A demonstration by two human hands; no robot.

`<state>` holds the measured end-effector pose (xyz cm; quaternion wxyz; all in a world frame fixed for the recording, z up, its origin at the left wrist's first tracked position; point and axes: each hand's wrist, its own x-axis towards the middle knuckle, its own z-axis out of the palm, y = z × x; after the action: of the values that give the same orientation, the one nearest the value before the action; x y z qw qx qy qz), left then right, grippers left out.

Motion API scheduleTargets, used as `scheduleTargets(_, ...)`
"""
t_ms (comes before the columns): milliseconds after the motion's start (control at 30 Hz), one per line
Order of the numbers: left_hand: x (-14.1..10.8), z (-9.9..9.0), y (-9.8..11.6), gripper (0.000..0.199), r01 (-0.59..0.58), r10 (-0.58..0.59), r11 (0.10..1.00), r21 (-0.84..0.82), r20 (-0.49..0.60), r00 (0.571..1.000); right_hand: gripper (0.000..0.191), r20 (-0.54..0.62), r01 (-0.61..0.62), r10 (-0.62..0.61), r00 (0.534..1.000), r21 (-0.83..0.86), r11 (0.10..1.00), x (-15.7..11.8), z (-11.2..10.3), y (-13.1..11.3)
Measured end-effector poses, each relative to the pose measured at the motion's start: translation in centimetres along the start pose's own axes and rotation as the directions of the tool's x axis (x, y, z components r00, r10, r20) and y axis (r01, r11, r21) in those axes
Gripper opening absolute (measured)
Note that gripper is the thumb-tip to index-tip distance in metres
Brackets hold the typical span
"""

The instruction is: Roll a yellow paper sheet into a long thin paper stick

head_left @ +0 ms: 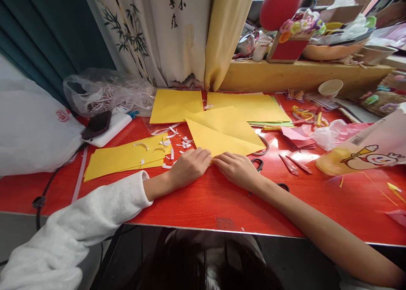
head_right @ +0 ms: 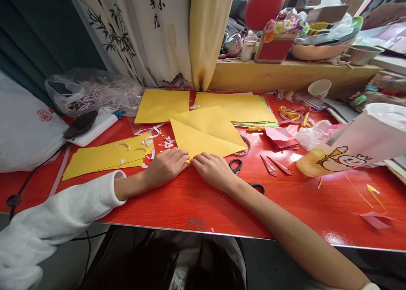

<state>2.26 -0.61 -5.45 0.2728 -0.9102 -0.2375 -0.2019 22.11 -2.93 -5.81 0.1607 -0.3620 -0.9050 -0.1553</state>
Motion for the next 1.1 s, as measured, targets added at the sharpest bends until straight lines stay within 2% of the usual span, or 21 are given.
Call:
scheduleTargets(467, 0.04, -0.1, 0.15, 0.015, -0.07, 0.071, 0.997, 0.016, -0.034, 0.997, 0.02, 0.02, 0.007, -0.007, 1.0, 0.007, 1.0, 0.03, -0.11, -0.09)
scheduleTargets(767, -0.06, 0.04, 0.04, 0.018, -0.112, 0.112, 0.994, -0.003, 0.006, 0.994, 0.021, 0.014, 0.016, -0.016, 1.0, 0.014, 1.0, -0.01, -0.12, -0.13)
scheduleTargets(967, -0.03, -0.06, 0.0, 0.014, -0.111, 0.111, 0.994, -0.011, 0.004, 0.994, 0.02, 0.0, 0.008, -0.008, 1.0, 0.002, 1.0, -0.03, -0.16, -0.09)
scheduleTargets(1100, 0.0, 0.0, -0.03, 0.015, -0.053, 0.053, 0.999, -0.007, 0.025, 0.998, 0.02, -0.005, 0.001, -0.001, 1.0, 0.015, 1.0, -0.03, -0.11, -0.09)
